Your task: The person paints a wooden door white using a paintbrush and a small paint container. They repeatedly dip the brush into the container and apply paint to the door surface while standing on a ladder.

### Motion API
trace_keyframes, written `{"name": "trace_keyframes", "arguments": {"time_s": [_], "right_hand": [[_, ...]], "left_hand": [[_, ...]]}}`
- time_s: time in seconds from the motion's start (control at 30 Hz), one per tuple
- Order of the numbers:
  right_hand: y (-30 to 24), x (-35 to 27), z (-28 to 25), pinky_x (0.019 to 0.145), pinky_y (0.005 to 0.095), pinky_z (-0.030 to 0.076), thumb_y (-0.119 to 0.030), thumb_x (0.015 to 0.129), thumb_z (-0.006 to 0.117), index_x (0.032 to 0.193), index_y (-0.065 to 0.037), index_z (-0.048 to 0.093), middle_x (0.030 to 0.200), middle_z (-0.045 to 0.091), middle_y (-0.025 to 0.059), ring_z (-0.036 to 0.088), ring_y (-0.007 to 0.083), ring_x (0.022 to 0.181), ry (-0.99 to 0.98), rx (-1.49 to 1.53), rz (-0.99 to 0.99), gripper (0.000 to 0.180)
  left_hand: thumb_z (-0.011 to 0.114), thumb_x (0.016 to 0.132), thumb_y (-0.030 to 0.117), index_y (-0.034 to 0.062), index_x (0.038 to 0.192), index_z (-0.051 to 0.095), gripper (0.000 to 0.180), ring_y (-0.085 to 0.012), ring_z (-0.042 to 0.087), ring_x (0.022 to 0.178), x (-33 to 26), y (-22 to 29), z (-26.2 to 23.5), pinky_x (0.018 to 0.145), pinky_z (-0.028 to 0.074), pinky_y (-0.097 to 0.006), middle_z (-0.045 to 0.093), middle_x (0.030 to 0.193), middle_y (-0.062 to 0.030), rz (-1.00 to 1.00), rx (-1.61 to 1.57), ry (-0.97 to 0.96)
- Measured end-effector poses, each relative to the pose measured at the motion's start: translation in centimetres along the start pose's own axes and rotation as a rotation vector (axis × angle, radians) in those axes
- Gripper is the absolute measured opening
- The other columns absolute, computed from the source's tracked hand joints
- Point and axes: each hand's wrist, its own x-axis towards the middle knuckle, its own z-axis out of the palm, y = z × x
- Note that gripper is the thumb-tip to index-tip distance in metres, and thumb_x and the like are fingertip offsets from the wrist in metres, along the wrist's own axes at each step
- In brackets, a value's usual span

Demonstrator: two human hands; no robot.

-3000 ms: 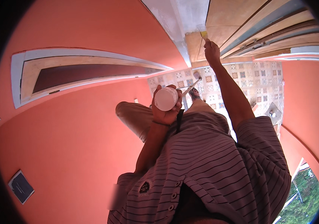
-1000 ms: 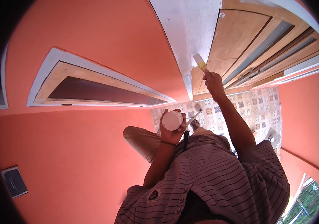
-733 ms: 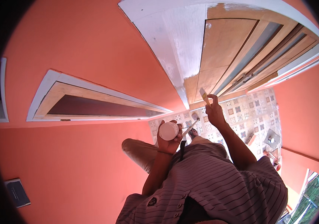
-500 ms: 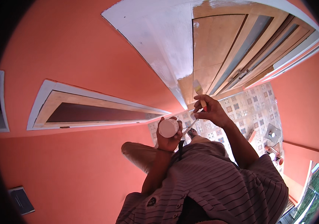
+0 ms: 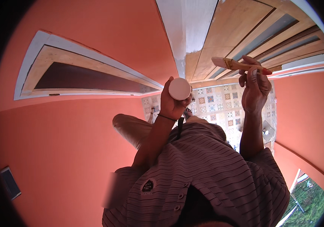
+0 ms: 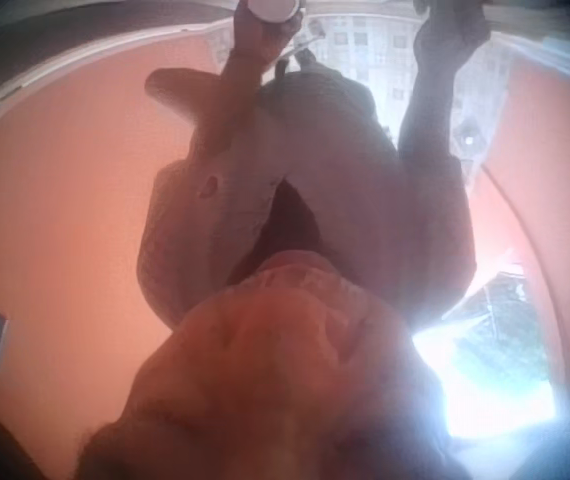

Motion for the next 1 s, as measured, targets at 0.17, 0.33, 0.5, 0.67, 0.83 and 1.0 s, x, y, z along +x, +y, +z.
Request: {"name": "trace_keyframes", "arguments": {"time_s": [0.17, 0.33, 0.5, 0.67, 0.83, 1.0], "right_hand": [[-4.2, -0.6, 1.1, 0.055, 0.0233, 0.048, -0.010, 0.105, 0.067, 0.111, 0.010, 0.072, 0.101, 0.076, 0.0209, 0.071, 0.0161, 0.075, -0.002, -0.031, -0.095, 0.021], [-4.8, -1.8, 3.5, 0.060, 0.0248, 0.058, 0.007, 0.094, 0.075, 0.108, 0.010, 0.072, 0.101, 0.076, 0.0206, 0.074, 0.0192, 0.076, -0.081, -0.131, -0.187, 0.014], [-3.3, -2.0, 4.6, 0.064, 0.0230, 0.054, 0.007, 0.093, 0.077, 0.102, 0.010, 0.072, 0.099, 0.077, 0.0146, 0.069, 0.0120, 0.077, -0.215, -0.311, -0.207, 0.011], [-2.1, -1.9, 5.2, 0.062, 0.0203, 0.051, -0.001, 0.092, 0.081, 0.102, 0.004, 0.076, 0.092, 0.076, 0.0066, 0.066, 0.0055, 0.074, -0.259, -0.420, -0.219, 0.012], [-1.7, -1.7, 5.3, 0.059, 0.0206, 0.051, -0.005, 0.092, 0.082, 0.102, 0.002, 0.076, 0.090, 0.076, 0.0053, 0.067, 0.0055, 0.071, -0.299, -0.554, -0.245, 0.013], [-1.0, -1.5, 5.3, 0.060, 0.0213, 0.052, -0.004, 0.092, 0.082, 0.102, 0.002, 0.076, 0.090, 0.077, 0.0063, 0.068, 0.0067, 0.072, -0.327, -0.557, -0.259, 0.013]], "left_hand": [[0.047, 0.110, 0.051, 0.0057, 0.114, 0.067, 0.049, -0.0250, 0.063, 0.072, 0.7, -0.7, 2.1, 0.056, 0.048, -0.031, 0.070, 0.095, -0.0179, 0.072, 0.093, 0.096], [0.048, 0.110, 0.050, 0.0083, 0.112, 0.068, 0.046, -0.0197, 0.064, 0.075, 1.2, -1.1, 3.9, 0.056, 0.048, -0.031, 0.071, 0.096, -0.0093, 0.099, 0.146, 0.073], [0.049, 0.109, 0.052, 0.0078, 0.114, 0.068, 0.048, -0.0173, 0.066, 0.081, 1.4, -1.7, 4.9, 0.057, 0.049, -0.032, 0.071, 0.100, -0.0068, 0.108, 0.238, 0.118], [0.050, 0.109, 0.053, 0.0077, 0.116, 0.067, 0.050, -0.0167, 0.066, 0.082, 1.4, -2.0, 5.2, 0.057, 0.049, -0.031, 0.071, 0.102, -0.0069, 0.133, 0.252, 0.201], [0.049, 0.108, 0.054, 0.0078, 0.117, 0.067, 0.050, -0.0162, 0.066, 0.082, 1.6, -1.9, 5.0, 0.057, 0.049, -0.030, 0.071, 0.102, -0.0067, 0.126, 0.271, 0.193], [0.049, 0.108, 0.055, 0.0073, 0.117, 0.067, 0.051, -0.0161, 0.067, 0.079, 1.7, -1.9, 5.2, 0.056, 0.049, -0.030, 0.072, 0.099, -0.0060, 0.137, 0.296, 0.219]]}}
